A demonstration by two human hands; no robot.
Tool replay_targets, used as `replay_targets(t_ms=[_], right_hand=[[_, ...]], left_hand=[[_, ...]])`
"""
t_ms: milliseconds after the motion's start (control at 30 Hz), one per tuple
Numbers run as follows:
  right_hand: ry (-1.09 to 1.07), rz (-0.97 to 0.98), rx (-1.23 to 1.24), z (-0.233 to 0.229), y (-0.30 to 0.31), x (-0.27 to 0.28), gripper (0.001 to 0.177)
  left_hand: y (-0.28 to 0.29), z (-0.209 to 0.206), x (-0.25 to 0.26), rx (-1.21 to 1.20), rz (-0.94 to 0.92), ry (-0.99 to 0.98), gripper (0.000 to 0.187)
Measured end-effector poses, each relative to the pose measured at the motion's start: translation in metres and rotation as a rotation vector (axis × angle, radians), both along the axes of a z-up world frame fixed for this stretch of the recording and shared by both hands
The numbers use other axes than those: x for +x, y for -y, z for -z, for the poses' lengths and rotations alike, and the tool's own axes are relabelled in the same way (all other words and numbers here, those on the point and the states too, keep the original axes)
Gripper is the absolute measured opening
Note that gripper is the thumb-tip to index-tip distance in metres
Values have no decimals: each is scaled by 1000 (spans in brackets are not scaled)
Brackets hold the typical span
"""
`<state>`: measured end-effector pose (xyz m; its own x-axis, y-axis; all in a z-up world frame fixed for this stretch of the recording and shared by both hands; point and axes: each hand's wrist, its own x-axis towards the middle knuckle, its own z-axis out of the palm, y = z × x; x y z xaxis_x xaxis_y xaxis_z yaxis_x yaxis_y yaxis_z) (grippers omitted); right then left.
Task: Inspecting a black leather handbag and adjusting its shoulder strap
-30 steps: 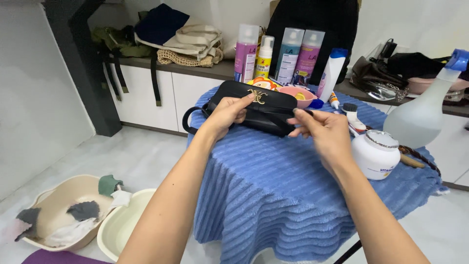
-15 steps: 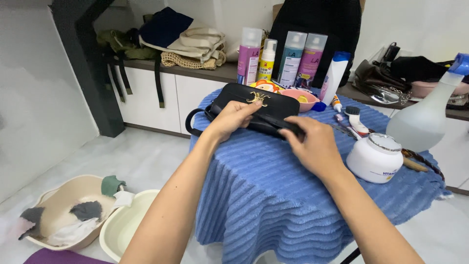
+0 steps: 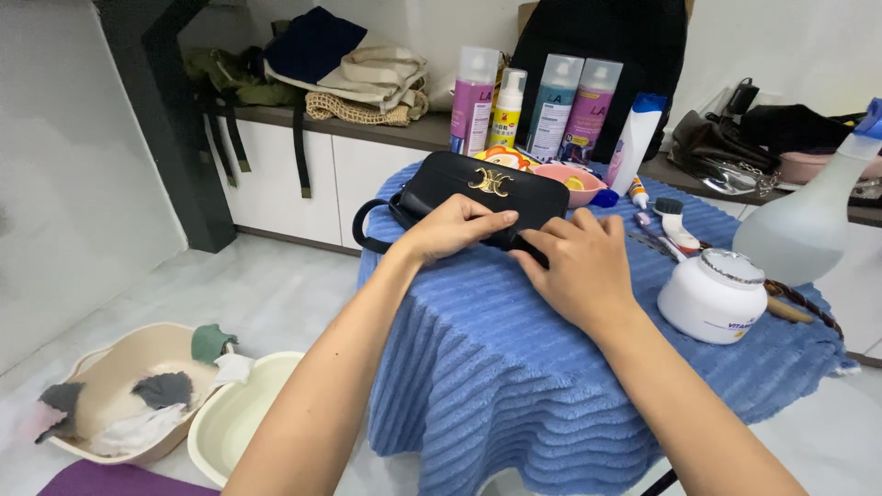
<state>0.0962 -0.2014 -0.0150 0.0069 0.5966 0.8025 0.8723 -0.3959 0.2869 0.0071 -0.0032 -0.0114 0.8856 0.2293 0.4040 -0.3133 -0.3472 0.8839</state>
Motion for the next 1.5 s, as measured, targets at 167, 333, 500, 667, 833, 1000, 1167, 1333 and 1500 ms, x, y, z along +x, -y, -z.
replay_targets(t_ms=[167,333,500,667,833,1000,1167,1333,1500], right_hand=[[46,-31,-53,9,-6,13,22],[115,-19,-26,17,-10,21,19],[313,73,106,4,-5,0,12],[366,114,134,8,-8,1,19],[361,172,136,12,-8,3,31],[172,245,-38,19,-11,4,27],[-37,254,-214,14,-10,3,20],[-120,205,-335,10,-10,7,22],[-134,201,-288,24,-18,20,28]], left_hand=[[2,-2,-4,19,22,-12,47],[5,-5,-7,31,21,-17,49],[-1,-2,1,117,-28,-67,45],[0,-2,3,161,-58,-73,46],[-8,9,17,208,-73,-78,44],[-2,7,16,339,-162,-159,38],[12,-1,3,434,-239,-100,37],[54,1,-50,994,-614,444,23],[191,147,-107,-264,-1230,819,16]])
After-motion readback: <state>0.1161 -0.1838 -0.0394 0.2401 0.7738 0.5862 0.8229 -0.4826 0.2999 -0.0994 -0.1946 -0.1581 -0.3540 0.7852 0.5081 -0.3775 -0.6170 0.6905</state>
